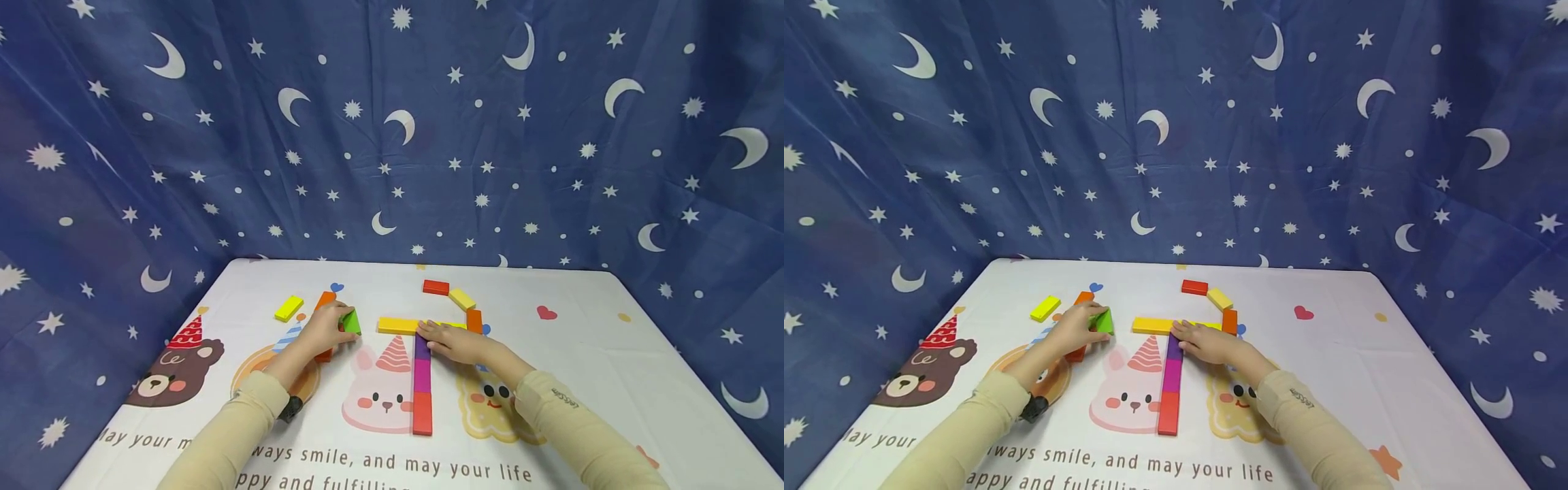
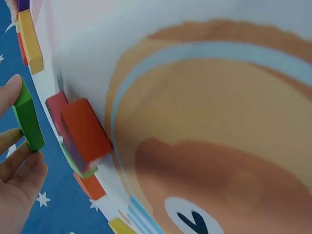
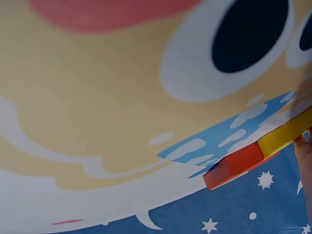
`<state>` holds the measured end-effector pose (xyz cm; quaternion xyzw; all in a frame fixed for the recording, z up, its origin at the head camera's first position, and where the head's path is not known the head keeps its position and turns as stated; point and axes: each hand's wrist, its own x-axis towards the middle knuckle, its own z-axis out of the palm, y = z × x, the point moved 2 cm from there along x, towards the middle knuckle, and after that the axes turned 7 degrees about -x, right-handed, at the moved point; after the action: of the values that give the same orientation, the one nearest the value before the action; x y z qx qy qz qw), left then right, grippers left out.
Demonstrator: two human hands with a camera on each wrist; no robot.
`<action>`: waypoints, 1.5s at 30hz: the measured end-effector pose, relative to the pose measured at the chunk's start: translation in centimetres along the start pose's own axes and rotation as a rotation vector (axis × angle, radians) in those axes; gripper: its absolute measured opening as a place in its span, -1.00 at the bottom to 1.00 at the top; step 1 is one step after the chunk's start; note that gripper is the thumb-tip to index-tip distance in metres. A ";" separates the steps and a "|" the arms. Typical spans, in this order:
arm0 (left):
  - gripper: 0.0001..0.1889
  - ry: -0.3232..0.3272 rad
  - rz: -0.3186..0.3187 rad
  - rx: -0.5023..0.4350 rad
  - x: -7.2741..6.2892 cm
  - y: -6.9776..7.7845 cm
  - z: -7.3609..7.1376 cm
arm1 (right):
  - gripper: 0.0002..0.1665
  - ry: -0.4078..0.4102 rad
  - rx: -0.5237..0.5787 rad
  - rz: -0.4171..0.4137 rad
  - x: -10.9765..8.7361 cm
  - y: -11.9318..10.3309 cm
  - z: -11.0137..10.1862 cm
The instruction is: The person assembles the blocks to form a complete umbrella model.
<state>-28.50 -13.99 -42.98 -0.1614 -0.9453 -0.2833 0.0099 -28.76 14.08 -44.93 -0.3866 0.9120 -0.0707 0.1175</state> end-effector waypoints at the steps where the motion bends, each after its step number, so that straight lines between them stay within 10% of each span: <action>1: -0.36 -0.001 0.001 0.012 0.2 0.1 0.2 | -0.44 0.002 0.001 0.000 0.0 0.0 0.0; 24: -0.31 -0.046 -0.096 -0.012 4.1 0.9 2.3 | -0.44 0.017 0.008 -0.015 0.1 0.4 0.0; 45: -0.31 -0.091 -0.110 -0.011 5.0 1.1 2.6 | -0.43 0.004 0.007 -0.007 0.2 0.2 0.0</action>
<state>-32.72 -10.24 -44.05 -0.1217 -0.9507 -0.2808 -0.0495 -29.03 14.08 -44.99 -0.3893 0.9106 -0.0750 0.1169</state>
